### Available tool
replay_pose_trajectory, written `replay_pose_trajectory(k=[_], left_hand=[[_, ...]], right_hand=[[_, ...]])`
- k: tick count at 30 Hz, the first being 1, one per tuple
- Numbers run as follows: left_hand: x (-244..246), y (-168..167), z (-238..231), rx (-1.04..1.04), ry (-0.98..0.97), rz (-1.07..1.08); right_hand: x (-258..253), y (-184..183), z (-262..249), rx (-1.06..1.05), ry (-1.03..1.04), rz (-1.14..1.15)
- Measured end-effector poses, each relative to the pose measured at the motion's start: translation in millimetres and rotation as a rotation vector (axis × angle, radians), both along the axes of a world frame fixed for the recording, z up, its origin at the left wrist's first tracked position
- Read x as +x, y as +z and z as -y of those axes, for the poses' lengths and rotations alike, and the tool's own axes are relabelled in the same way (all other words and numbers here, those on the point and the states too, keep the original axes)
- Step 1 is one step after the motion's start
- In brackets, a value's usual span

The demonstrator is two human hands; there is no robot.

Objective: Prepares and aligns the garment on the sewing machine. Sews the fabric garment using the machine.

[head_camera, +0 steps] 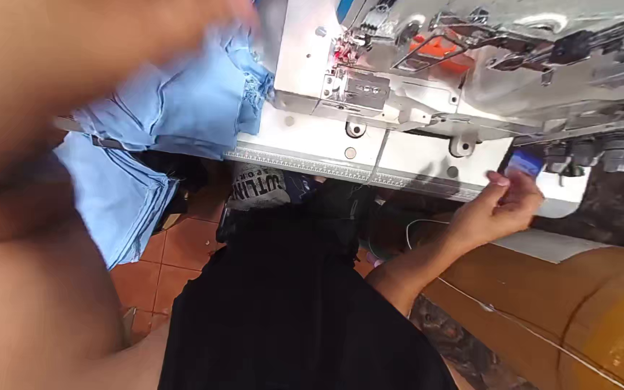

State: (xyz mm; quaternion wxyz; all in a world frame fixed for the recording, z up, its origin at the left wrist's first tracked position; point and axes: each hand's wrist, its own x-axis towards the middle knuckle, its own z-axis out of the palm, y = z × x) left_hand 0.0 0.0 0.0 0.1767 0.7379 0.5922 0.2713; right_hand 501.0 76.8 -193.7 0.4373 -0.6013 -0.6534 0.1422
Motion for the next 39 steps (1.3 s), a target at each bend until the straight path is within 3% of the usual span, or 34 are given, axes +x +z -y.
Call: replay_pose_trajectory(k=[3, 6, 11, 16, 19, 23, 26, 28, 31, 35, 39], left_hand=[[69, -103, 24, -0.056, -0.022, -0.074], [88, -174, 44, 0.052, 0.132, -0.07], [106, -181, 66, 0.291, 0.328, -0.221], [103, -157, 79, 0.449, 0.409, -0.343], [99, -153, 80, 0.433, 0.363, -0.307], [118, -174, 72, 0.416, 0.235, -0.376], [133, -196, 71, 0.365, 0.083, -0.365], [133, -197, 76, 0.35, 0.071, -0.276], [117, -182, 72, 0.402, 0.361, -0.104], [108, -177, 45, 0.123, 0.536, -0.053], [127, -186, 34, 0.195, 0.563, -0.075]], right_hand=[[-82, -29, 31, -0.139, 0.398, -0.26], [-154, -46, 51, -0.217, 0.625, -0.148], [-253, -29, 52, -0.131, 0.791, -0.122], [-335, -18, 41, -0.215, 0.86, -0.564], [-319, -14, 40, -0.324, 0.895, -0.704], [-256, -20, 43, -0.868, 1.061, -1.019], [-254, -17, 37, -1.051, 1.036, -0.984], [-274, -26, 27, -0.988, 0.925, -0.931], [-278, -30, 28, -0.754, 0.849, -0.822], [-249, -24, 49, -0.499, 0.781, -0.63], [-206, -29, 48, -0.344, 0.637, -0.523]])
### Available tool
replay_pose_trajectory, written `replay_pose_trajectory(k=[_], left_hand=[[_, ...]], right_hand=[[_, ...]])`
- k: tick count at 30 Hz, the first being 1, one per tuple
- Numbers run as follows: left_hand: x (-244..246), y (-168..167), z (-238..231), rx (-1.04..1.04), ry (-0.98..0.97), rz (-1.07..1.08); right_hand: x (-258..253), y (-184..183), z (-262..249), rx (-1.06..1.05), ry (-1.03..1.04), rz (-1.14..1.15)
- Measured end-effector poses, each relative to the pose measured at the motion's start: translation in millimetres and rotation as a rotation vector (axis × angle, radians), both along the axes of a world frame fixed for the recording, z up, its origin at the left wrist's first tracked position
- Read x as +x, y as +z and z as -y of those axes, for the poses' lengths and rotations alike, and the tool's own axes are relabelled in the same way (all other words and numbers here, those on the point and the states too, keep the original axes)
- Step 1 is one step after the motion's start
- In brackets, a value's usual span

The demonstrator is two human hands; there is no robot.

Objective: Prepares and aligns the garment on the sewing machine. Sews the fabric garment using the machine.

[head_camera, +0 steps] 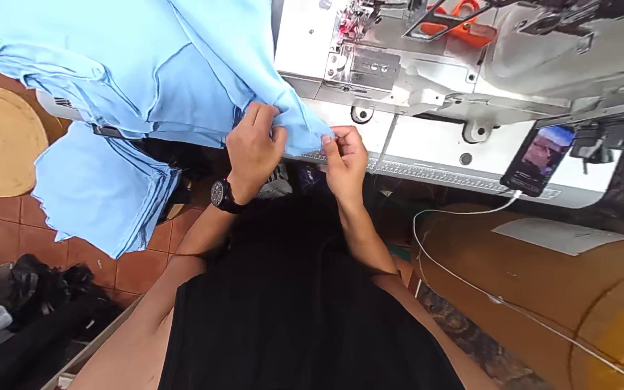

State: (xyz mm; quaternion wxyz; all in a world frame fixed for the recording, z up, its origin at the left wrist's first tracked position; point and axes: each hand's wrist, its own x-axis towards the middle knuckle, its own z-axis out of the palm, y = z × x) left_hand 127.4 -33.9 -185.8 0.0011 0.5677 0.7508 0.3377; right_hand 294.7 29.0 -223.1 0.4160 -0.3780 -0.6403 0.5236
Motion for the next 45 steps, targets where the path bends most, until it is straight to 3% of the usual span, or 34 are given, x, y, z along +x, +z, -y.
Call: replay_pose_trajectory(k=[5, 8, 14, 18, 21, 24, 26, 28, 30, 32, 34, 35, 37, 39, 40, 42, 45], left_hand=[[16, 23, 10, 0.042, -0.031, -0.063], [16, 22, 15, 0.055, -0.002, -0.153], [-1, 13, 27, -0.08, 0.158, -0.207], [11, 25, 28, 0.03, 0.02, -0.196], [15, 26, 29, -0.033, -0.061, -0.185], [-2, 22, 27, -0.064, 0.026, -0.177], [-14, 23, 29, 0.045, 0.098, -0.123], [-26, 21, 32, 0.258, 0.093, 0.106], [-27, 21, 31, 0.404, 0.007, 0.603], [-23, 20, 28, 0.405, -0.045, 1.176], [-20, 16, 25, 0.333, -0.08, 1.456], [-19, 14, 23, 0.302, -0.107, 1.42], [-18, 9, 23, 0.274, -0.175, 1.038], [-19, 4, 28, 0.277, -0.21, 0.56], [-21, 4, 29, 0.273, -0.225, 0.419], [-26, 7, 29, 0.242, -0.271, 0.428], [-39, 10, 31, 0.162, -0.261, 0.78]], right_hand=[[-24, -3, -4, 0.303, 0.027, 0.347], [-47, 6, -8, 0.482, 0.028, 0.419], [-16, 20, -3, 0.45, -0.058, 0.545], [-18, 18, 6, 0.503, -0.061, 0.544], [-23, 19, 4, 0.528, -0.109, 0.457], [-24, 19, -4, 0.563, -0.22, 0.476], [-22, 19, -4, 0.574, -0.217, 0.515], [-19, 16, -4, 0.565, -0.193, 0.462], [-19, 7, -4, 0.445, -0.155, 0.23], [-21, 2, -1, 0.081, -0.048, -0.113], [-25, 6, 1, -0.412, 0.035, -0.461], [-25, 9, 0, -0.622, 0.073, -0.608], [-25, 11, -4, -0.802, 0.123, -0.746], [-24, 10, -3, -0.744, 0.164, -0.715], [-25, 9, -2, -0.681, 0.181, -0.667], [-25, 6, 2, -0.51, 0.181, -0.531], [-19, 0, -2, -0.336, 0.169, -0.383]])
